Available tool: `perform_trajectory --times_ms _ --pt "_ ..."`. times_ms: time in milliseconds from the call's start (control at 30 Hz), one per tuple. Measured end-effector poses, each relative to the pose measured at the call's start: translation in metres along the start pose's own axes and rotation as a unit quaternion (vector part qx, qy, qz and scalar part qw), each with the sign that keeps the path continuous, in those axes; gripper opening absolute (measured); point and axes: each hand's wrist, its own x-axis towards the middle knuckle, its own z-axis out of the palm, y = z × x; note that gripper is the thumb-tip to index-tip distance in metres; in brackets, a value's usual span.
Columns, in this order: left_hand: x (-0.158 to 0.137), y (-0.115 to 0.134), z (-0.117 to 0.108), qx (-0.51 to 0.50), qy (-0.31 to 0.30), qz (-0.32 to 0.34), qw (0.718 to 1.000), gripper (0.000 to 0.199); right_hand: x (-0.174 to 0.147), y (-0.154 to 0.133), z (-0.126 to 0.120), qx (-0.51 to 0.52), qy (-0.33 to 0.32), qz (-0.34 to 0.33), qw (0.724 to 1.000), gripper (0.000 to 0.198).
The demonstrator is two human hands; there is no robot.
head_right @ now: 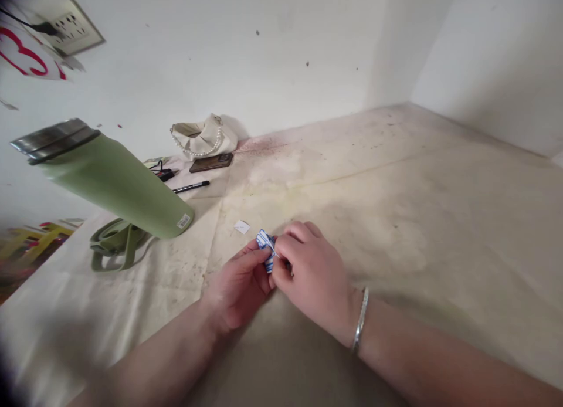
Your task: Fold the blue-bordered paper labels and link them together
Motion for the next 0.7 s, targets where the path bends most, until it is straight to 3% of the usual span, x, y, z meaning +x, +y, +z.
perform_trajectory --times_ms 100,300,700 --pt "0.0015 0.0008 -0.0002 -0.021 -0.004 -0.015 1.000 0.014 -0.0004 -0.0013 -0.0023 -0.060 -0.030 -0.015 0.998 0.011" --pt "0.0022 0.0035 0.0005 -0.039 -0.046 -0.038 0.997 0.041 -0.0028 -0.0048 -0.0026 -0.090 -0.051 -0.027 0.994 0.011" --pt "0.0020 0.0011 0.0010 -0.016 -0.022 -0.046 0.999 0.021 -0.0055 -0.0063 -0.0013 -0.060 -0.067 -0.014 0.996 0.009"
